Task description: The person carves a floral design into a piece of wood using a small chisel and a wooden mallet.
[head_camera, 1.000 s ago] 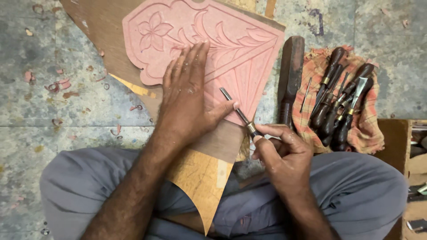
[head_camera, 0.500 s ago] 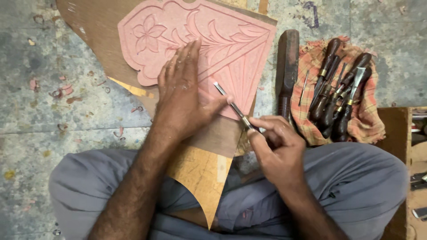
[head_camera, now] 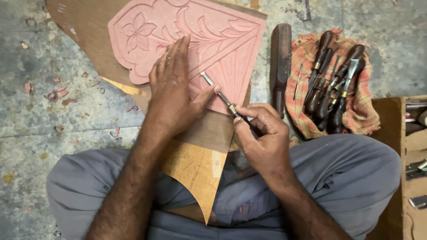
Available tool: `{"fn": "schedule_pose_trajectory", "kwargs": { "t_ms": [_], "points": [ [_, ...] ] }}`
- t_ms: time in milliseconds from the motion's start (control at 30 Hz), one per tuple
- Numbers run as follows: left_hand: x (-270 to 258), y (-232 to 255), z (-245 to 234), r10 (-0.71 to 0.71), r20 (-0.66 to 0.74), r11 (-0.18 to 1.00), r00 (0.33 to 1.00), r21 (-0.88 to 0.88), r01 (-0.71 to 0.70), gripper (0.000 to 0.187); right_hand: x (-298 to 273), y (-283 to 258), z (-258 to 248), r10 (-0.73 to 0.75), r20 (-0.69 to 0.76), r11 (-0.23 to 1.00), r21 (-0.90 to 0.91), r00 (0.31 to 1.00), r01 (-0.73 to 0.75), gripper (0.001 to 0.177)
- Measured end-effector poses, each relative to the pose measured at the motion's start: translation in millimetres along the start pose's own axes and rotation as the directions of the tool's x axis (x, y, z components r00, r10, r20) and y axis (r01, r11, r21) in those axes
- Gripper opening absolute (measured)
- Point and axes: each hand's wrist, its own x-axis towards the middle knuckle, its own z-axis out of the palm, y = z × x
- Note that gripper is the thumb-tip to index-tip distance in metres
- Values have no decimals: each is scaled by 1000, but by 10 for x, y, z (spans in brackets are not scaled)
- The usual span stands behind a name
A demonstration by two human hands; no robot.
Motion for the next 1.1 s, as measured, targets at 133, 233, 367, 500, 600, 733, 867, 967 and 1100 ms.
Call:
{"fn": "schedule_pose_trajectory", "kwargs": {
  "t_ms": [133, 233, 367, 500, 600, 733, 867, 967, 1100],
  "points": [
    [32, 14, -52, 7, 25, 1000, 1000, 5, -7, 122, -100, -74, -80, -74, -3, 989, -130, 997, 73, 21],
    [17, 7, -34, -23, 37, 1000, 999, -14, 23, 121, -128, -47, -59, -114, -6, 981, -158, 993, 112, 19],
    [22, -10, -41, -12, 29, 1000, 1000, -24, 13, 120, -68, -27, -16, -139, -2, 966, -222, 990, 135, 22],
    [51, 18, -59, -43, 48, 999, 998, -11, 44, 124, -110, -124, -28, -150, -15, 961, -237, 989, 142, 20],
    [13, -26, -84, -49, 62, 999, 997, -2, 50, 122, -121, -127, -42, -113, -15, 963, -249, 993, 106, 19],
    [20, -14, -60, 0, 29, 999, 1000, -39, 1, 118, -72, -68, -5, -154, -9, 958, -247, 988, 147, 21],
    [9, -13, -64, -16, 32, 999, 999, -44, 17, 118, -78, -87, -9, -191, -4, 944, -274, 982, 182, 22],
    [0, -40, -58, -16, 31, 1000, 999, -21, 17, 118, -61, -87, 4, -246, 16, 917, -319, 969, 238, 22],
    [32, -8, -38, 11, 24, 1000, 1000, -13, -11, 121, -48, -8, 5, -87, 8, 991, -102, 996, 88, 20]
  ]
}}
